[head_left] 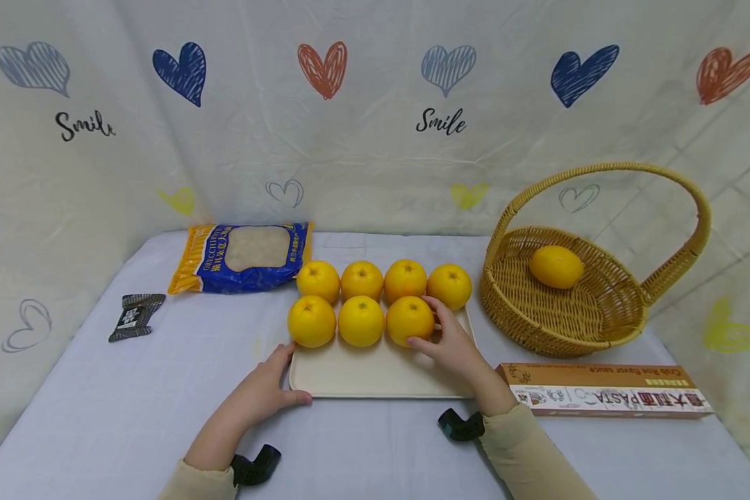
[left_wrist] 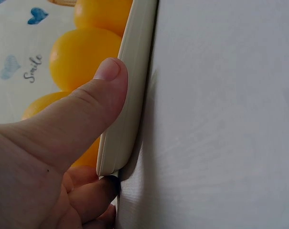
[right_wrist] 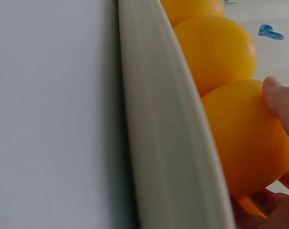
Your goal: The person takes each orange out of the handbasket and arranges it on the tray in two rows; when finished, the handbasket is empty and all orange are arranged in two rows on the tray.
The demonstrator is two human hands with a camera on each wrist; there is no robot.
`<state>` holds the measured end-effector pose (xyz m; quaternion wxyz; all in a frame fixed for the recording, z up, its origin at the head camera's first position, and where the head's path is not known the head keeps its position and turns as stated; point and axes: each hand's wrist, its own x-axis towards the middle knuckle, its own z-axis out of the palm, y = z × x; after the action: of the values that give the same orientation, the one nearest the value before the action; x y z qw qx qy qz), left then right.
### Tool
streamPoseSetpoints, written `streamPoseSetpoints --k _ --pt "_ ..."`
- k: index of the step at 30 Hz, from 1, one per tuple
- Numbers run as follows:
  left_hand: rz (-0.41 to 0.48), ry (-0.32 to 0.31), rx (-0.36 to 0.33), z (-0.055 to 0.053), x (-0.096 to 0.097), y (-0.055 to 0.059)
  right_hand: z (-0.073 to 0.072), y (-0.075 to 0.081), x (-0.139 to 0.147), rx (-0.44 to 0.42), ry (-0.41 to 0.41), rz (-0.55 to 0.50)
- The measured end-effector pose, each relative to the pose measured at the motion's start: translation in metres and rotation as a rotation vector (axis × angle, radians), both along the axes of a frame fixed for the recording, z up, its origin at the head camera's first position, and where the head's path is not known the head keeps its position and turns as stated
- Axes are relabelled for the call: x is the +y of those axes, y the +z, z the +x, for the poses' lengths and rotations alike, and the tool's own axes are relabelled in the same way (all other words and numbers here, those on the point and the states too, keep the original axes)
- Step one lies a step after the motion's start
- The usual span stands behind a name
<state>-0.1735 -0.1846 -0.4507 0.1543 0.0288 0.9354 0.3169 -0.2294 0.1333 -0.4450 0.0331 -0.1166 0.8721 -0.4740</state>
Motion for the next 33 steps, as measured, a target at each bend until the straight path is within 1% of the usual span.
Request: streamPoseSetpoints --k 8,15,19,24,33 --pt "0.003 -0.004 0.003 -0.0003 0.0001 -0.0009 0.001 -0.0023 0.002 -0.022 0.003 0.011" --pt "0.003 -0.002 0.003 0.0003 0.0004 0.0003 0.0008 -0.0036 0.0027 -0.015 0.019 -0.026" --pt "0.002 0.001 0.001 0.0008 0.0006 0.0014 0.0011 -0.0029 0.0033 0.005 0.024 0.001" --pt "0.006 0.003 0.001 0.0012 0.0005 0.0022 0.0015 -0.0015 0.003 0.009 0.032 0.022" --pt "0.013 -0.002 0.014 0.0011 0.0004 0.0009 0.0022 -0.0022 0.0033 -0.018 0.033 -0.004"
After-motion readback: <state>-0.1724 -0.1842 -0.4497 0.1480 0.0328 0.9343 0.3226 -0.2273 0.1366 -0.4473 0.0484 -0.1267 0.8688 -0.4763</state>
